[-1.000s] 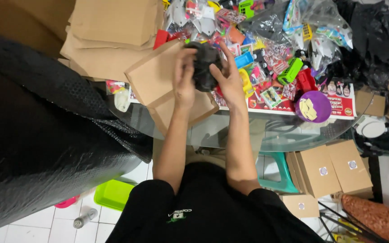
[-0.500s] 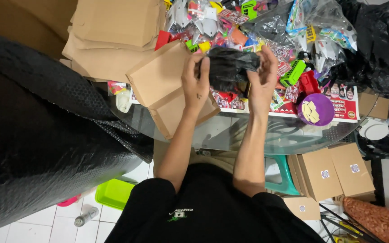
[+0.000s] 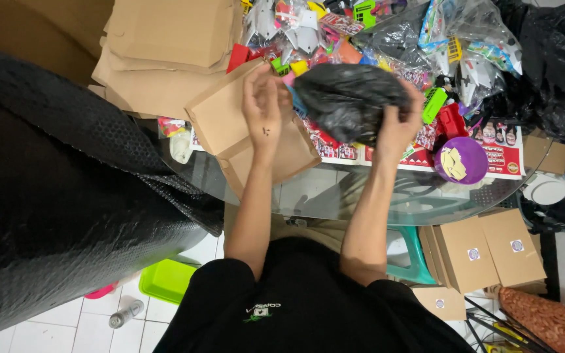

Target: The person assembles a flat-packed cardboard box by folding its sides and securing the flaps with small circular stickers. After completing the assembly, the person picks up a black plastic bag and places it inside the box.

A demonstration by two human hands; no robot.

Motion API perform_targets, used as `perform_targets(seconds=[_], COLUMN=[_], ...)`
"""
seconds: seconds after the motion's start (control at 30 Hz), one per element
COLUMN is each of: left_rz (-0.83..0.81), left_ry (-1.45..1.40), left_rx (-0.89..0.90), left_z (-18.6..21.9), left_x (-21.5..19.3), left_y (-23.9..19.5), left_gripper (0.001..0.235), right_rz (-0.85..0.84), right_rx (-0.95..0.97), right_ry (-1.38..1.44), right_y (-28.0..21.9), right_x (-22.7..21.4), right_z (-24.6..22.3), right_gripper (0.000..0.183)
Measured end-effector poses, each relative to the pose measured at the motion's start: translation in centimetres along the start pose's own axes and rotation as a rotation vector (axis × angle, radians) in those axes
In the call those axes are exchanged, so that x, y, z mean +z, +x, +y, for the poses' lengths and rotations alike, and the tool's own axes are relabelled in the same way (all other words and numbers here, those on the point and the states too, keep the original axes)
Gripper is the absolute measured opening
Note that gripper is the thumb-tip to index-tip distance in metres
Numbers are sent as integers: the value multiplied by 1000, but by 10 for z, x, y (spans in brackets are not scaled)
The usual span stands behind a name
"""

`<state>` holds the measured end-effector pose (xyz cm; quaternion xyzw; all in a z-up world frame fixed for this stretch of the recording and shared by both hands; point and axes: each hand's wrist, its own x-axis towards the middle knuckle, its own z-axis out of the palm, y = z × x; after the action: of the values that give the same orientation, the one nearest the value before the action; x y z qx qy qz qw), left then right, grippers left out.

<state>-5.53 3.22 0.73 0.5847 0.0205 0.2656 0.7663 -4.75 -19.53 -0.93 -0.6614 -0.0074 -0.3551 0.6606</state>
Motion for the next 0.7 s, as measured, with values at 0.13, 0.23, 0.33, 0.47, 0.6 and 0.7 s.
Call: perform_targets(seconds=[0.13, 0.23, 0.33, 0.47, 0.6, 0.7], left_rz=[-69, -399, -593, -489, -203, -79], left_ry=[239, 359, 449, 404, 71, 52], left_rx=[197, 452, 450, 237, 77, 150], left_z=[19, 13, 9, 7, -24, -28], left_x=[-5, 10, 21, 20, 7, -12], left_y=[6, -3, -20, -24, -24, -8], left_gripper=[29, 41, 63, 43, 43, 31], right_rz=[-30, -180, -321, -516, -596, -583], right_rx=[-57, -37, 83, 73, 115, 204], right_ry=[-77, -164, -8, -1, -93, 108], right_y=[6, 0, -6, -3, -7, -16], right_x=[-4, 3, 10, 7, -5, -3], right_z=[-18, -27, -54, -93, -64, -41], right_gripper=[48, 41, 36, 65, 70, 67])
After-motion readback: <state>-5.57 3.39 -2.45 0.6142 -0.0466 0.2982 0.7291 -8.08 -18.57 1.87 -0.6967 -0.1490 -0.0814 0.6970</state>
